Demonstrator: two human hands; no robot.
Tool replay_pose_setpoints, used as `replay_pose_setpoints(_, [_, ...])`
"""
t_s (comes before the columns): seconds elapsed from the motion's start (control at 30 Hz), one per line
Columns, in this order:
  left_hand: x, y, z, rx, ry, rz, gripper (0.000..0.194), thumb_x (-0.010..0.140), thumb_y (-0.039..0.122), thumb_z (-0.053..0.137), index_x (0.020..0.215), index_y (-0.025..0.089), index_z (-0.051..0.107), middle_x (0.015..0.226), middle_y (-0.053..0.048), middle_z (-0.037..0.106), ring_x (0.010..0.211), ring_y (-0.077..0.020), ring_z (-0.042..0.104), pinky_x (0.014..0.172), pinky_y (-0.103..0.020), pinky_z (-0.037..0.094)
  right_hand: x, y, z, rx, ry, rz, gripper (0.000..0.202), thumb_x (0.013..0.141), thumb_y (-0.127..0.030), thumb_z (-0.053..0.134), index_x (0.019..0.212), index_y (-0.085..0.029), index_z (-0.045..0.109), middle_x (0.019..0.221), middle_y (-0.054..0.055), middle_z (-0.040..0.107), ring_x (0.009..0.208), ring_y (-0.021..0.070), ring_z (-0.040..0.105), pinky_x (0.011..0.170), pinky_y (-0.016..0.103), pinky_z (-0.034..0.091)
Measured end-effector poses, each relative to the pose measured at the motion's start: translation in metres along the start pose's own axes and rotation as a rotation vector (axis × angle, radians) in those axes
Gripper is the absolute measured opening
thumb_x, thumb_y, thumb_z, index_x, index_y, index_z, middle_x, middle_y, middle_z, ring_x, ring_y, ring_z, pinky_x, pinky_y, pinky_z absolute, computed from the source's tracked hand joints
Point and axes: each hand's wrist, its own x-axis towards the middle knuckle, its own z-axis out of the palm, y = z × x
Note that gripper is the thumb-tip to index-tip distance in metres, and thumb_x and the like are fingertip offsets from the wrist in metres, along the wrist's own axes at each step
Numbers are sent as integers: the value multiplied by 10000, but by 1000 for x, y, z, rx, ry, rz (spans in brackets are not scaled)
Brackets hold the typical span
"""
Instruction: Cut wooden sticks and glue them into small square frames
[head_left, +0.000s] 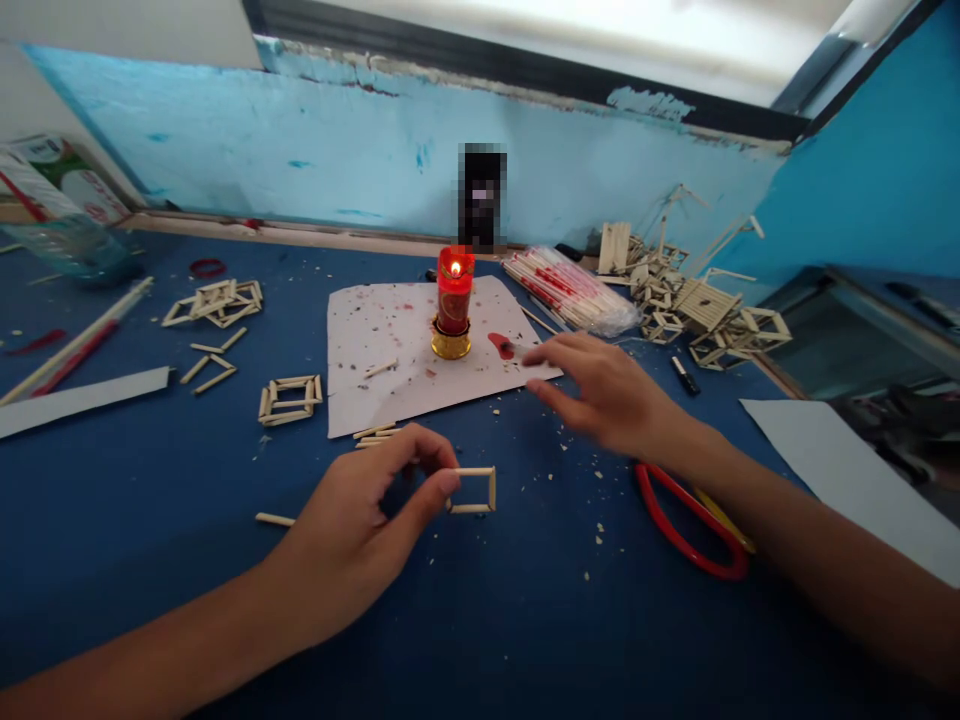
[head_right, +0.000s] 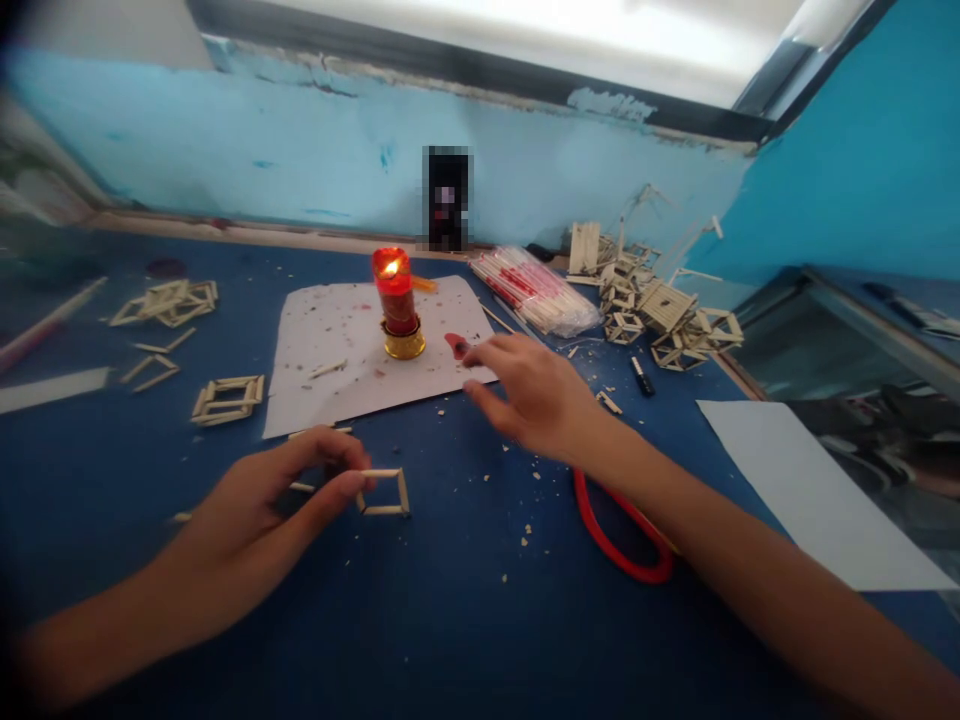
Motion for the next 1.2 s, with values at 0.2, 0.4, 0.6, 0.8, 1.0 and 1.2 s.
replay_pose_setpoints(0.2, [10,-11,-8,158,-39,83,220,1127,420,441,1076,267,591,1371,-98,750,1178,-283,733,925,-432,608,41,62,18,-100,-23,30,198,1005,-312,662,1107,-158,735,1082,156,730,1009,323,692,900,444,526])
replay_pose_setpoints(0.4, [31,-23,-21,280,-158,91,247,1141,418,379,1075,253,550,1515,-169,655,1492,-340,549,1107,-605,524,42,66,21,-103,-89,-35,206,1070,-345,569,995,-192,686,1010,113,705,891,261,657,794,377,487])
replay_pose_setpoints(0.6, [34,-31,-18,305,-205,67,282,1139,418,367,1028,245,560,1460,-175,692,1499,-339,547,1138,-631,513,42,67,25,-155,-79,-10,193,1066,-303,496,1010,-187,639,1014,142,716,919,289,645,812,395,475])
replay_pose_setpoints(0.8, [32,-32,-18,323,-191,101,289,1140,408,368,1095,236,596,1487,-161,693,1457,-323,592,1142,-616,522,42,70,26,-142,-50,25,194,1066,-299,463,1020,-192,618,983,144,726,867,285,644,795,397,471])
replay_pose_setpoints(1.0, [30,-34,-15,300,-165,96,276,1144,383,350,1078,246,580,1445,-150,711,1492,-305,559,1175,-619,495,39,67,27,-45,3,58,165,1053,-293,442,966,-220,562,933,119,695,842,275,621,787,395,467])
replay_pose_setpoints(1.2, [29,-34,-18,158,0,36,278,1130,447,403,1161,244,590,1214,-105,790,1058,-274,775,836,-441,645,40,56,16,98,139,93,110,1029,-294,476,939,-240,508,898,89,623,841,268,570,793,412,457])
